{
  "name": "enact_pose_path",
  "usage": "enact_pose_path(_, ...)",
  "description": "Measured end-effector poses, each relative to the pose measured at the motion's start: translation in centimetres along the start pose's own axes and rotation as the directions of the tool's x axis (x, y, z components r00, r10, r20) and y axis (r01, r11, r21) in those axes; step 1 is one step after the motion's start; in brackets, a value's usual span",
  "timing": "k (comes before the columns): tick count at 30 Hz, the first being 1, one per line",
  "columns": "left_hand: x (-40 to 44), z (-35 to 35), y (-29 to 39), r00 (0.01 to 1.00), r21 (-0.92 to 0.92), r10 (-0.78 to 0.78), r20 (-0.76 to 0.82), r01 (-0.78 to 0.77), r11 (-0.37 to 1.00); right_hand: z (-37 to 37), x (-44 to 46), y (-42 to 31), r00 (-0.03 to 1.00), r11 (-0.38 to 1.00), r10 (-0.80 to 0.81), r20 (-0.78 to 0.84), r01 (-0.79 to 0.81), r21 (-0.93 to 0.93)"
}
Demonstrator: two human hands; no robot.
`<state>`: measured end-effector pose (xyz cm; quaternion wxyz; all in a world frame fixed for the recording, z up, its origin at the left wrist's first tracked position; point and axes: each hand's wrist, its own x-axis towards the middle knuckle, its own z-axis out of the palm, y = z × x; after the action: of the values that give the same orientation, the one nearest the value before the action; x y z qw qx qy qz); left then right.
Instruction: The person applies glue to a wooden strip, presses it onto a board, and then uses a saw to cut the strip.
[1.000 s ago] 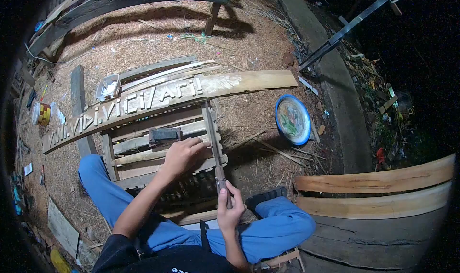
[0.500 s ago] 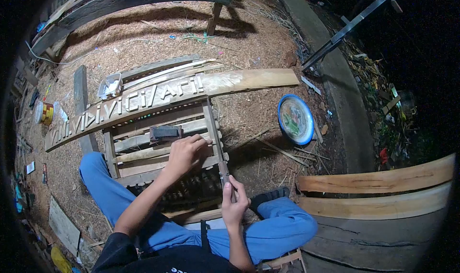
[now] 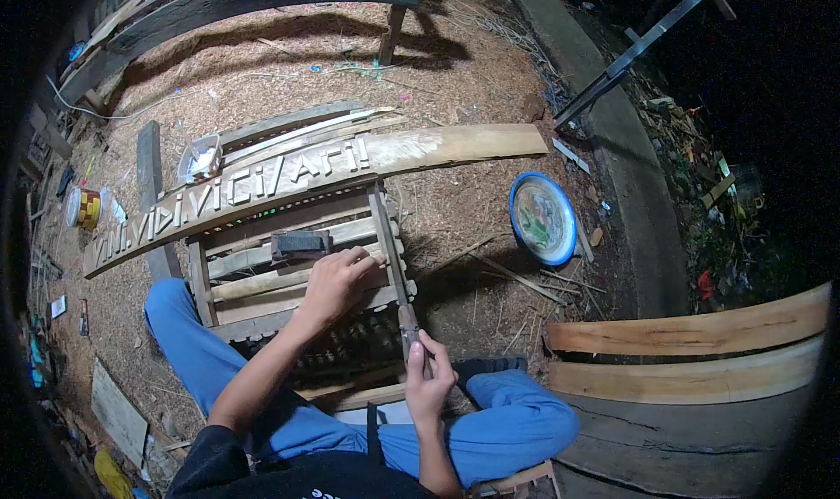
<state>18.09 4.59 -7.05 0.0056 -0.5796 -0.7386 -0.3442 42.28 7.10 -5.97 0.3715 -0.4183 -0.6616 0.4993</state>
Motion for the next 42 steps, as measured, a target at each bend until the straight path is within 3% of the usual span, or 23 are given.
enact_pose_path(5, 0.6, 0.5, 0.4, 0.999, -0.033, -0.036, 0.003, 0.036, 0.999, -0.8, 1.0, -0.7, 0.999, 0.999, 0.042, 0.016, -0.041, -0.013)
enact_pose_path(11, 0.7, 0.3, 0.0, 0.998, -0.087, -0.044, 0.055, 0.049, 0.995, -1.2, 1.7, -2.4, 0.998, 0.993, -0.058, 0.036, 0.061, -0.099)
enact_pose_path(19, 0.5, 0.8, -0.1, 1.000, -0.036, -0.011, 0.001, 0.012, 0.999, -2.1, 1.5, -2.3, 0.998, 0.996, 0.040, 0.054, -0.035, -0.080)
enact_pose_path(21, 0.6, 0.9, 0.0, 1.000, -0.030, 0.004, -0.021, -0.005, 1.000, -1.6, 1.8, -2.0, 0.999, 0.998, -0.019, 0.051, 0.022, -0.062)
enact_pose_path(26, 0.4, 0.8, -0.1, 1.000, -0.010, 0.000, -0.018, 0.000, 1.000, -2.1, 1.1, -2.3, 0.993, 0.994, 0.092, 0.078, -0.087, -0.070)
enact_pose_path(42, 0.5, 0.4, 0.5, 1.000, 0.003, 0.004, 0.025, -0.004, 1.000, -1.7, 1.6, -2.2, 0.997, 0.996, -0.002, 0.083, 0.010, -0.087)
